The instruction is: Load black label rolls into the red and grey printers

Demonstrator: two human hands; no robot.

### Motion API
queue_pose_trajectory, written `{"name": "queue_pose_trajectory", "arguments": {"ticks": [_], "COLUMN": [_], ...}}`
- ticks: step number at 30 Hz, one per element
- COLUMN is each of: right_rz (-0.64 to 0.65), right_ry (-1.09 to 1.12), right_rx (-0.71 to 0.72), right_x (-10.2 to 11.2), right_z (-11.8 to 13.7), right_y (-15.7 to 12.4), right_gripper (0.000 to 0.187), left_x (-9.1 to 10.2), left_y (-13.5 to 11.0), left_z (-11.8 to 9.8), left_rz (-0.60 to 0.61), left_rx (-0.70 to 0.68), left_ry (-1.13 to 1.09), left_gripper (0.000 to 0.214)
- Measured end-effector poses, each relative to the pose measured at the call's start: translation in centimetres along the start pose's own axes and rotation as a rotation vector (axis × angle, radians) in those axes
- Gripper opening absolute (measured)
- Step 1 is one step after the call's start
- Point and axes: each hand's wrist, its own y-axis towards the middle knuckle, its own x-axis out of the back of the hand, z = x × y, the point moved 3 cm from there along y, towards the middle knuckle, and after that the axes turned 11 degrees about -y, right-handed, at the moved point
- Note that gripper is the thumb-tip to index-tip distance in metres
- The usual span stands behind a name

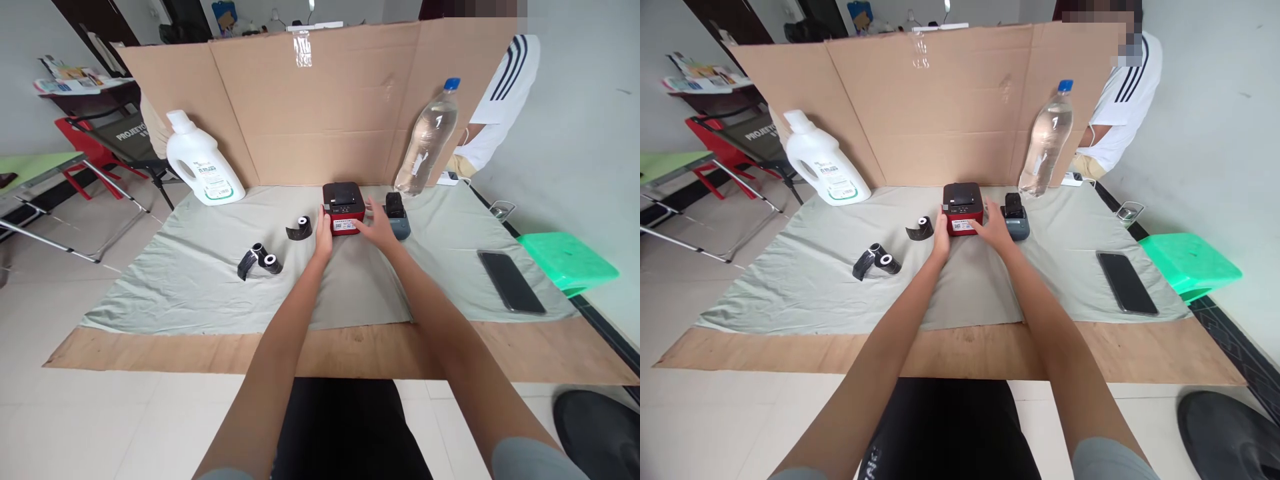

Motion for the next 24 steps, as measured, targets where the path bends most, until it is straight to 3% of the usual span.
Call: {"name": "queue_pose_trajectory", "arguments": {"ticks": [2,4,6,8,12,15,19,24], "right_rz": [-0.183,-0.272,-0.206,-0.108,-0.139,-0.204,-0.222,-0.156], "right_ry": [-0.256,-0.481,-0.605,-0.645,-0.625,-0.592,-0.527,-0.486], "right_rx": [-0.103,-0.294,-0.486,-0.554,-0.522,-0.503,-0.393,-0.314], "right_x": [1.9,3.3,3.7,3.3,2.9,3.2,3.1,0.9], "right_z": [-0.5,-1.5,-2.6,-3.6,-3.9,-2.7,1.2,6.3], "right_y": [-1.7,-3.3,-4.4,-4.9,-5.2,-6.6,-10.7,-16.5], "right_gripper": [0.081,0.084,0.095,0.100,0.093,0.090,0.093,0.096], "left_x": [0.6,0.8,0.8,0.8,1.1,1.4,1.9,2.7], "left_y": [-1.5,-2.7,-3.7,-4.5,-6.3,-8.1,-11.3,-14.9], "left_z": [0.3,0.4,0.2,-0.1,-0.7,-1.2,-1.7,-2.1], "left_rz": [-0.011,0.015,0.061,0.086,0.095,0.105,0.201,0.309], "left_rx": [-0.022,-0.036,-0.056,-0.052,-0.005,0.011,0.023,0.078], "left_ry": [0.057,0.115,0.177,0.244,0.348,0.372,0.378,0.367], "left_gripper": [0.064,0.070,0.076,0.081,0.083,0.082,0.077,0.067]}}
